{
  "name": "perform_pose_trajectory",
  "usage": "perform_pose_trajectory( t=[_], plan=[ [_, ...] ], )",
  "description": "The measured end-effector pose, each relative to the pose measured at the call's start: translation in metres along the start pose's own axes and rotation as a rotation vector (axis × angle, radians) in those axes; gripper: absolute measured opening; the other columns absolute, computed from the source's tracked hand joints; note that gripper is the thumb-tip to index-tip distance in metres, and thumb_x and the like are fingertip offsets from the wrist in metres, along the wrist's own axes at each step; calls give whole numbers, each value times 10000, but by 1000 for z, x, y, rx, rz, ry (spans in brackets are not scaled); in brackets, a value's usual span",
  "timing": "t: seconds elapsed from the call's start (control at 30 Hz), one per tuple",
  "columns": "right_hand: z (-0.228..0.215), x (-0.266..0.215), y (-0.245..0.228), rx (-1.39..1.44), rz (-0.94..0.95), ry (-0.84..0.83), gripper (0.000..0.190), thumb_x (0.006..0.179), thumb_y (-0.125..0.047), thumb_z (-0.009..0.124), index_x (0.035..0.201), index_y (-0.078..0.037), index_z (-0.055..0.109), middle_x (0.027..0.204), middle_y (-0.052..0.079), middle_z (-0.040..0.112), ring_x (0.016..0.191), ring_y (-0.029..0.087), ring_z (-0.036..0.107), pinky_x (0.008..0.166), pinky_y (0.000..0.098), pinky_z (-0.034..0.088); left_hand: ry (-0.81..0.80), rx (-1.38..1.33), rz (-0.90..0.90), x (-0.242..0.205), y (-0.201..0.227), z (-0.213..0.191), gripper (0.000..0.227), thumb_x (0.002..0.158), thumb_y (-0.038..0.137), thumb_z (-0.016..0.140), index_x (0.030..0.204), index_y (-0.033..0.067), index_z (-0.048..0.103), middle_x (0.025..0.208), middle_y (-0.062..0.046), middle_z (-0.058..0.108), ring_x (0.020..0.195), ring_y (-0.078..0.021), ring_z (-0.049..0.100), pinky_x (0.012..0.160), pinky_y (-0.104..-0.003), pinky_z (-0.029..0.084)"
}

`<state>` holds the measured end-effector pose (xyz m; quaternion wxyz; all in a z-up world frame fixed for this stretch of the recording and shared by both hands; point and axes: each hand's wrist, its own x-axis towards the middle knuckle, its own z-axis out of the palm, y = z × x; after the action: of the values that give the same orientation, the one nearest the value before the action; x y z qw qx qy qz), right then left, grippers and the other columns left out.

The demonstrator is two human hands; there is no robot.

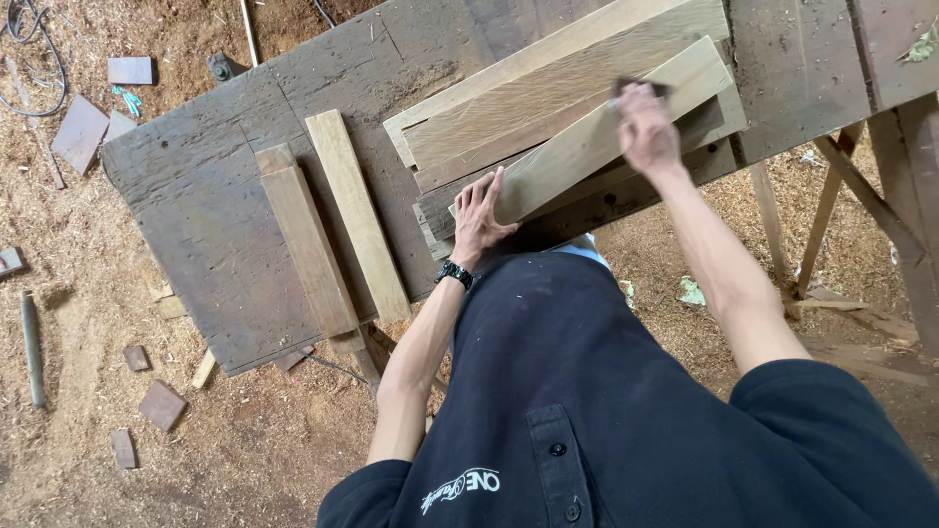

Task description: The person sands several pieces of wood by hand using a small piece of sandpaper, rubbing it back and forth along the surfaces and edges of each board.

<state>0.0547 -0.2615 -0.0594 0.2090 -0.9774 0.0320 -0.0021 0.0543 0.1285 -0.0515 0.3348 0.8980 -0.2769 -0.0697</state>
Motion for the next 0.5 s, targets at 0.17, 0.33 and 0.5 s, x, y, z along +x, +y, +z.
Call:
perform_pose_trajectory(
  t=[0.17,0.33,0.5],
  plan=[
    [1,6,-11,-7,352,236,487,1053,-132,383,1485,90,431,1597,285,325,1486,460,254,1212,548,134,0,17,-18,-1,4,-3,1227,543,387,941,1588,256,311,1460,-46,469,1327,-293,423,1121,-468,333],
    [46,-31,-138,-165,-115,146,475,1073,-172,455,1486,63,461,1574,267,415,1513,448,314,1283,499,238,16,-8,-36,4,9,-9,1208,566,424,941,1588,221,331,1434,-44,507,1303,-289,444,1106,-465,347],
    [29,-49,-167,60,-497,-78,470,920,-113,535,1359,41,595,1493,248,532,1424,386,433,1169,504,311,97,-55,-32,2,18,-11,1184,631,509,946,1593,193,332,1421,-52,525,1307,-276,466,1103,-455,352]
  ],
)
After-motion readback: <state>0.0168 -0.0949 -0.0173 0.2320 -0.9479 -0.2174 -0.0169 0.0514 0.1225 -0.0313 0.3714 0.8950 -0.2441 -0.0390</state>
